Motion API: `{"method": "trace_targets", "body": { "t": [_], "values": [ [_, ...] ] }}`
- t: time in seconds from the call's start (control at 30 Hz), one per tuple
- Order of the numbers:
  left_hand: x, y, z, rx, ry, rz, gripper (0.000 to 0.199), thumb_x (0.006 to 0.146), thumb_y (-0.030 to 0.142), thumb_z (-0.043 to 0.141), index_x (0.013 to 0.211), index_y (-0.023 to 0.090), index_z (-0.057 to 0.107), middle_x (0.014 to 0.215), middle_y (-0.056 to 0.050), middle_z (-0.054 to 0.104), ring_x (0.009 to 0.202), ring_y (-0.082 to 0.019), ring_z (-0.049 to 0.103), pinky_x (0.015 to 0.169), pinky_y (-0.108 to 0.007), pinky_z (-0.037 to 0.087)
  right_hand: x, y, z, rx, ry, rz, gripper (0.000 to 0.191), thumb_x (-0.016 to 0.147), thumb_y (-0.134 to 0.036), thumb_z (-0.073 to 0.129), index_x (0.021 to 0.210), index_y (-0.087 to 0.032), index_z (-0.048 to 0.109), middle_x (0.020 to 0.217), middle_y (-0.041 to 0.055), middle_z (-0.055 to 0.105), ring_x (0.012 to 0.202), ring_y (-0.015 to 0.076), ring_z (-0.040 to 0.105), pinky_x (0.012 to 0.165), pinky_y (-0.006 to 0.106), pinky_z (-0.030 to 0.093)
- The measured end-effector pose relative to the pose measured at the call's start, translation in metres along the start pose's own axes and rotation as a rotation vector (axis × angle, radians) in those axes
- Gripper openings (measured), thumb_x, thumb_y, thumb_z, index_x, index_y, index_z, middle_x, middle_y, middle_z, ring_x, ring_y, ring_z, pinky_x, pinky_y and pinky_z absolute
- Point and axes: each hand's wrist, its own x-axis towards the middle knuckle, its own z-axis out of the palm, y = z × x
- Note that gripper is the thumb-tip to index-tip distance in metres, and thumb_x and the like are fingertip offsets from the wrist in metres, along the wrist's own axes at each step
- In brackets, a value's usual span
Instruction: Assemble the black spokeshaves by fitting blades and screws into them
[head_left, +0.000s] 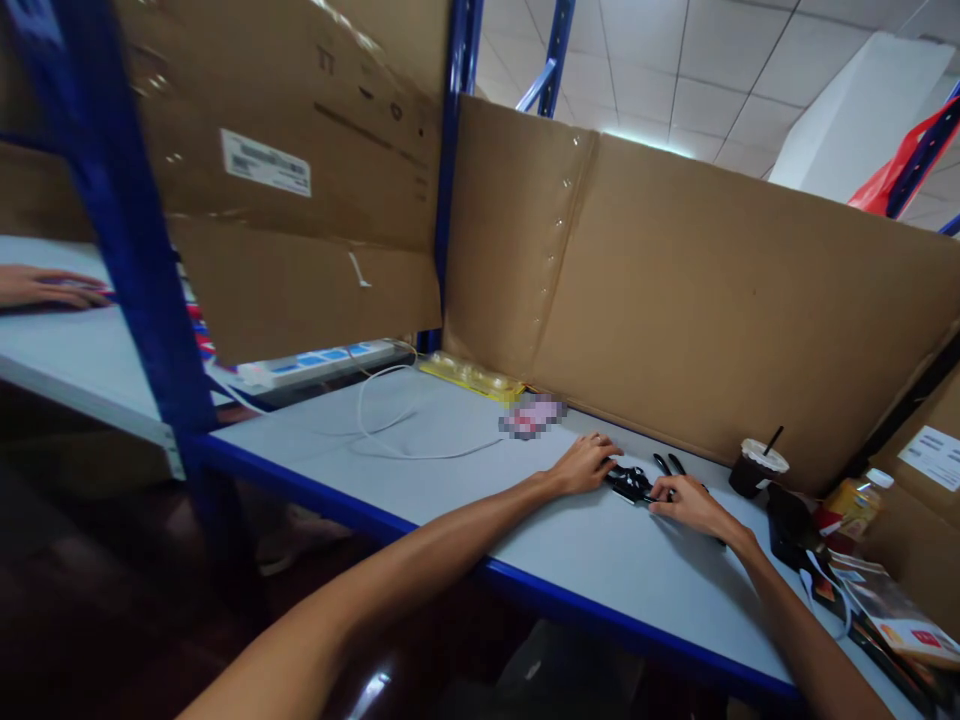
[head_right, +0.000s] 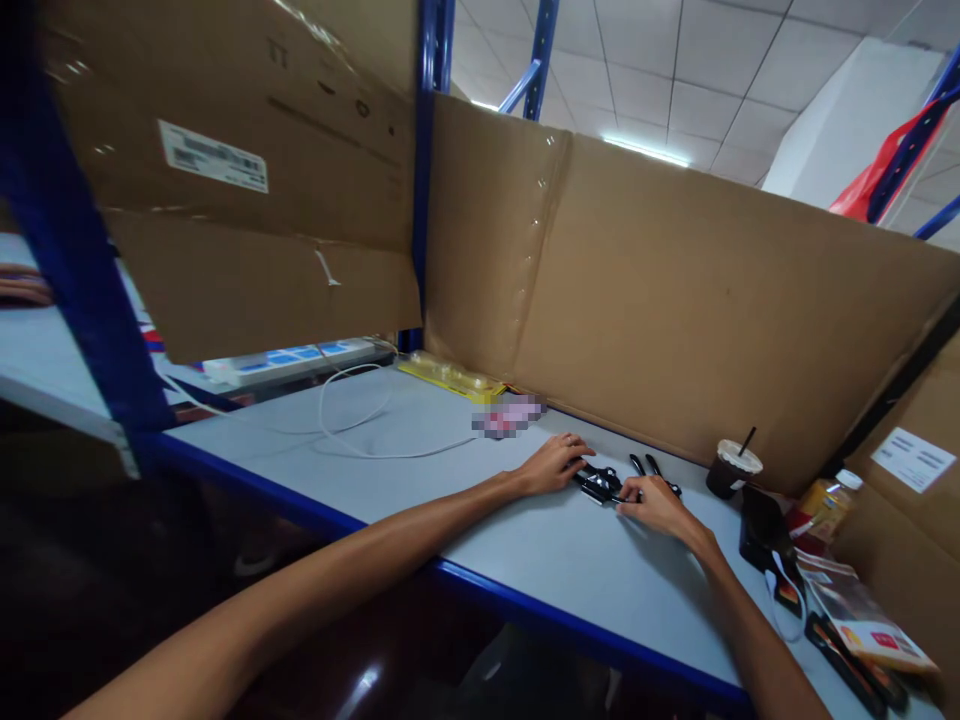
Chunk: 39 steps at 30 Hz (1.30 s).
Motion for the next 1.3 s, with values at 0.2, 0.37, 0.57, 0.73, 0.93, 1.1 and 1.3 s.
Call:
{"method": "trace_targets", "body": {
  "t": [0.2, 0.37, 0.57, 0.73, 0.93, 1.1, 1.3],
  "values": [
    [-0.007, 0.014, -0.008, 0.094, -0.122, 0.115, 0.029, 0.099, 0.039, 0.053, 0.109, 0.021, 0.074, 0.101, -0.01, 0.07, 0.099, -0.026, 0.065, 0.091, -0.037, 0.048, 0.012, -0.018, 0.016, -0.13, 0.272, -0.12, 0.023, 0.093, -0.038, 0.055, 0.095, -0.021, 0.07, 0.079, 0.0021, 0.07, 0.068, 0.0176, 0.059, 0.065, 0.028, 0.038],
    [-0.011, 0.016, -0.008, 0.164, -0.196, 0.141, 0.045, 0.094, 0.059, 0.061, 0.114, 0.019, 0.07, 0.105, -0.01, 0.072, 0.096, -0.027, 0.069, 0.081, -0.033, 0.049, 0.029, -0.029, 0.04, -0.223, 0.281, -0.142, 0.007, 0.091, -0.02, 0.058, 0.092, -0.021, 0.065, 0.076, 0.0019, 0.069, 0.069, 0.0177, 0.06, 0.065, 0.028, 0.036],
    [-0.011, 0.016, -0.008, 0.217, -0.248, 0.104, 0.048, 0.092, 0.062, 0.063, 0.114, 0.019, 0.069, 0.103, -0.009, 0.075, 0.089, -0.026, 0.072, 0.07, -0.029, 0.047, 0.031, -0.028, 0.059, -0.11, 0.417, -0.149, 0.009, 0.091, -0.021, 0.058, 0.083, -0.021, 0.062, 0.074, 0.0011, 0.066, 0.068, 0.018, 0.059, 0.065, 0.028, 0.037],
    [-0.011, 0.02, -0.012, 0.192, -0.283, 0.096, 0.049, 0.094, 0.062, 0.061, 0.117, 0.02, 0.069, 0.107, -0.01, 0.076, 0.094, -0.027, 0.072, 0.071, -0.028, 0.046, 0.023, -0.026, 0.055, -0.069, 0.395, -0.23, 0.012, 0.083, -0.012, 0.06, 0.089, -0.019, 0.067, 0.081, 0.0022, 0.067, 0.069, 0.0164, 0.057, 0.067, 0.027, 0.039],
    [-0.011, 0.02, -0.013, 0.208, -0.279, 0.111, 0.048, 0.095, 0.062, 0.057, 0.113, 0.02, 0.071, 0.1, -0.01, 0.076, 0.088, -0.026, 0.071, 0.068, -0.028, 0.043, 0.021, -0.03, 0.047, -0.096, 0.369, -0.219, 0.008, 0.083, -0.013, 0.063, 0.085, -0.019, 0.069, 0.083, 0.0031, 0.068, 0.071, 0.0161, 0.057, 0.066, 0.027, 0.038],
    [-0.011, 0.022, -0.014, 0.21, -0.278, 0.084, 0.05, 0.094, 0.065, 0.058, 0.114, 0.021, 0.071, 0.094, -0.008, 0.075, 0.083, -0.024, 0.07, 0.064, -0.027, 0.039, 0.019, -0.031, 0.046, -0.157, 0.359, -0.224, 0.01, 0.085, -0.013, 0.061, 0.089, -0.019, 0.068, 0.089, 0.0038, 0.069, 0.075, 0.0168, 0.058, 0.069, 0.028, 0.039],
    [-0.011, 0.024, -0.014, 0.194, -0.273, 0.075, 0.049, 0.094, 0.064, 0.058, 0.112, 0.021, 0.072, 0.094, -0.007, 0.076, 0.082, -0.024, 0.07, 0.063, -0.026, 0.037, 0.017, -0.035, 0.046, -0.184, 0.351, -0.16, 0.009, 0.084, -0.014, 0.063, 0.089, -0.021, 0.066, 0.092, 0.0039, 0.068, 0.081, 0.0184, 0.06, 0.073, 0.029, 0.04]
  ]
}}
